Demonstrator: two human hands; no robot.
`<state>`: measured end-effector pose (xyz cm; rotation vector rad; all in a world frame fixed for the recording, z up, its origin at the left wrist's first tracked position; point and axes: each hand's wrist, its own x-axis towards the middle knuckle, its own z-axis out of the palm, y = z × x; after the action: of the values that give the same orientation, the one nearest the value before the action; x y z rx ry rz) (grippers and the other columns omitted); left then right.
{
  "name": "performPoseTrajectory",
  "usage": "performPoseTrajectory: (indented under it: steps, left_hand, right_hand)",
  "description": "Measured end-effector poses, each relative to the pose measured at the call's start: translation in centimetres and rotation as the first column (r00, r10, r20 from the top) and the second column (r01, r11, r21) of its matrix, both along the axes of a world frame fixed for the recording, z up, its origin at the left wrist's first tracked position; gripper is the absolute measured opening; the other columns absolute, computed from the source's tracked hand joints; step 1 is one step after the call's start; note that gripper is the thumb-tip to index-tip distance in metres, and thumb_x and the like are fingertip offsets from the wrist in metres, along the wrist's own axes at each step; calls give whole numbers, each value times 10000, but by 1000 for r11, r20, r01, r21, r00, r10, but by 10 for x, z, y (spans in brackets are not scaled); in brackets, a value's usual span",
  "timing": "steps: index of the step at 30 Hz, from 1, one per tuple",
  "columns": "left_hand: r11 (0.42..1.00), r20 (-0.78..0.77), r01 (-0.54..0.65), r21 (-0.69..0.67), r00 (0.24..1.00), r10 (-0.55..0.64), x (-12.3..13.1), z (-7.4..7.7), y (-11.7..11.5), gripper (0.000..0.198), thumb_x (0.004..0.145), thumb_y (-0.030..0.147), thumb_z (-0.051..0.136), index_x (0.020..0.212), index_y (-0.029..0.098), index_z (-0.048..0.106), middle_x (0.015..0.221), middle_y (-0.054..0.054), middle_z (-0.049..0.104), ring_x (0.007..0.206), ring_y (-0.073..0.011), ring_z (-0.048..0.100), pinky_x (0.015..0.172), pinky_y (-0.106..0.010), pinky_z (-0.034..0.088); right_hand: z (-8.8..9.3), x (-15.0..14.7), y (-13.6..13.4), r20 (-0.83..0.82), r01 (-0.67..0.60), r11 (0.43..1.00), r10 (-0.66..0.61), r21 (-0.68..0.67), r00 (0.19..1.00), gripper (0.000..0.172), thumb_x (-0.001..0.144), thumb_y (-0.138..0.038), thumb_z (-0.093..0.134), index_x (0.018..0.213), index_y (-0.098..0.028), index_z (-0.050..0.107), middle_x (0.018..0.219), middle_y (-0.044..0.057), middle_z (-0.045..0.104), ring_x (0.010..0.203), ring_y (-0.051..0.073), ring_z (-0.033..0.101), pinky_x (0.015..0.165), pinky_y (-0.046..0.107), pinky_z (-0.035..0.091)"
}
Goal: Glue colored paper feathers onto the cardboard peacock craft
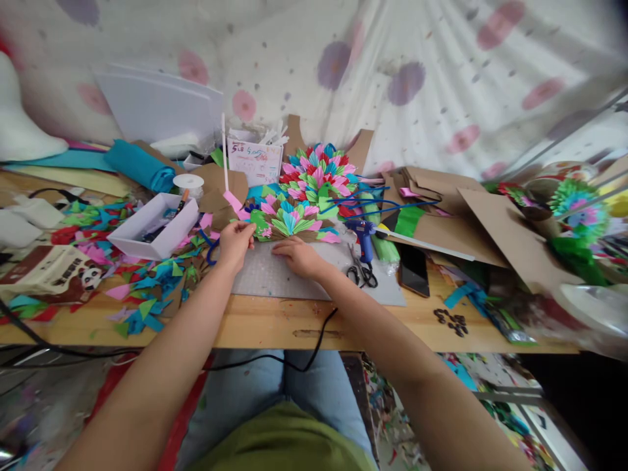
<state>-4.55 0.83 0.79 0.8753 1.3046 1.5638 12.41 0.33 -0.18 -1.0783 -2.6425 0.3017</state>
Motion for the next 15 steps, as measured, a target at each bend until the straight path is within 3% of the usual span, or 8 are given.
performPoseTrajectory:
  steps: [6,15]
  left_hand:
    - [1000,-12,10,6,1000,-10,-1,-2,1,114,629,180,623,605,164,512,443,61,450,375,-58,395,363,-175,283]
    - [1000,-19,10,4,1000,-10,-1,-1,0,114,634,176,619,609,158,509,439,67,447,380,-53,401,359,-167,291]
  right_hand:
    - [10,11,-5,26,34,999,-33,-27,999,426,758,-7,406,1061,-177,654,1120,44,655,1076,156,550,977,303,393]
    - [6,6,-10,61,46,999,-47,18,997,334,805,-63,430,1025,-172,657,1055,68,640,1031,169,534,939,293,399]
